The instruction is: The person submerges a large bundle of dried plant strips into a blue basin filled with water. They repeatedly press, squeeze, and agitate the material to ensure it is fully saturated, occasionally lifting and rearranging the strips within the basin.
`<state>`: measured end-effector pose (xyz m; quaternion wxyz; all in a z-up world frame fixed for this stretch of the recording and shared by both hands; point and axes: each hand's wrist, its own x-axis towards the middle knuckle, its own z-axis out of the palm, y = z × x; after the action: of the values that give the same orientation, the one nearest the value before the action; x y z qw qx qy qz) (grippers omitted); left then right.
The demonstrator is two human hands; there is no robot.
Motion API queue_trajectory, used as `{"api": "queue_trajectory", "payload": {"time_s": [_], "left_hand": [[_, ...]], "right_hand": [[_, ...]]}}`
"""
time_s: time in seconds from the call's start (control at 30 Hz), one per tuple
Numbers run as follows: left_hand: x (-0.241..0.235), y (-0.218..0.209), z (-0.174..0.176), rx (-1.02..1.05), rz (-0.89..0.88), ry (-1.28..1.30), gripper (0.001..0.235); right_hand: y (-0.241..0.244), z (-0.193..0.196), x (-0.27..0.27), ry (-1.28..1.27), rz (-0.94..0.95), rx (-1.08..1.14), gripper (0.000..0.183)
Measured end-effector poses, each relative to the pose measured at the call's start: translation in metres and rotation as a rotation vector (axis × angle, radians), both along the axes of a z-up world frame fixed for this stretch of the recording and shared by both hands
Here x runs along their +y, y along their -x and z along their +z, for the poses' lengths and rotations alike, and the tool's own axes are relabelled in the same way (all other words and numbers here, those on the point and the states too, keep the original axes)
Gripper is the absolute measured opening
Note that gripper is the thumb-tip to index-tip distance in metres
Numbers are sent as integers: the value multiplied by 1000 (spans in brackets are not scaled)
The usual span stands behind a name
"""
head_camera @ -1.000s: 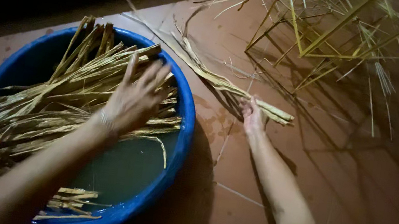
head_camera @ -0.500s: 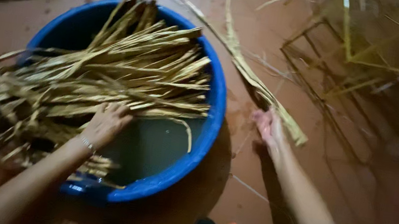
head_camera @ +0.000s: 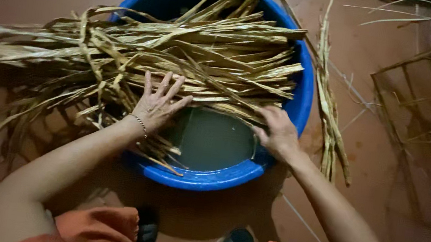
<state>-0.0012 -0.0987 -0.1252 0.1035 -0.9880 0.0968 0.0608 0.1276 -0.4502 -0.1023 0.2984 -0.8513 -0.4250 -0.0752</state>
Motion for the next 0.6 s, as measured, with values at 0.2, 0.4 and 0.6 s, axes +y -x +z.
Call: {"api": "queue_trajectory", "payload": {"time_s": [0.2, 0.4, 0.6], "left_hand": [[39, 3, -42, 202, -68, -275, 73], [25, -29, -32, 427, 220, 126, 49], [-10, -45, -26, 115, 381, 480, 52]], "right_hand": [[-21, -59, 38, 387, -48, -30, 32], [-46, -94, 47, 374, -50, 83, 18], [-13, -19, 51, 228, -64, -53, 10]]}}
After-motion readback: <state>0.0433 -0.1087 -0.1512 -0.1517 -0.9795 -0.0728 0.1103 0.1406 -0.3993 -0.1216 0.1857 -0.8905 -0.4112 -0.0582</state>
